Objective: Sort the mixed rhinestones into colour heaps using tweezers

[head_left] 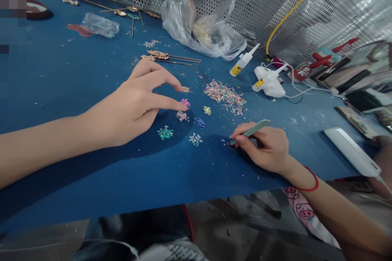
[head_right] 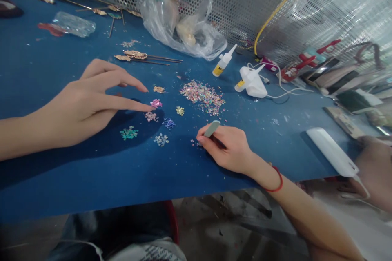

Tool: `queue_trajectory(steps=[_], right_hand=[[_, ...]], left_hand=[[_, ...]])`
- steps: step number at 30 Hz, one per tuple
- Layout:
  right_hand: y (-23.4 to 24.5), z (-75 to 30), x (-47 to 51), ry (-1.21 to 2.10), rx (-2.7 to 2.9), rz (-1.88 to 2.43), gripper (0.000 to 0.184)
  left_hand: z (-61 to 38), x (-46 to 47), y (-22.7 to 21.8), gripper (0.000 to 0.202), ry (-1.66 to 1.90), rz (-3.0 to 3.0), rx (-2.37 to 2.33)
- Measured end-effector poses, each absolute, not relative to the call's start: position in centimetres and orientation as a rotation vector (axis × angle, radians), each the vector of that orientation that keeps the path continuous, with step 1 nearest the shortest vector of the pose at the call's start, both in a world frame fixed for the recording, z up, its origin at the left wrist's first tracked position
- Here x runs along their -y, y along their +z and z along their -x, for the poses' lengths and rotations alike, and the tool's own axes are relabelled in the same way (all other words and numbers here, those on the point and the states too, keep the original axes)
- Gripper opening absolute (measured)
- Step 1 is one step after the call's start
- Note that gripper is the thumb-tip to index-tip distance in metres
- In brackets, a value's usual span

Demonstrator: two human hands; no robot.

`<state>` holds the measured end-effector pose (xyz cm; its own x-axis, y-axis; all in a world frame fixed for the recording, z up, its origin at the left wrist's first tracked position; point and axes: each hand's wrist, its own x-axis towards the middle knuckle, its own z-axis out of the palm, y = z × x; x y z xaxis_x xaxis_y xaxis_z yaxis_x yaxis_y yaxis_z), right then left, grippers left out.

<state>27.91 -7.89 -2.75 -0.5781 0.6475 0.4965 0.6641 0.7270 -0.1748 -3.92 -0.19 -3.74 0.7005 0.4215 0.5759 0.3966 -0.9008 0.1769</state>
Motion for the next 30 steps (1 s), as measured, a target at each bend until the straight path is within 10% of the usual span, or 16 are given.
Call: queue_trajectory(steps=[30], right_hand=[[-3.2,-29.2,6.2,0.492,2.442,0.642,0.021]], left_hand=[[3.7,0.8,-3.5,0.048,0.939,-2.81,-0.761]])
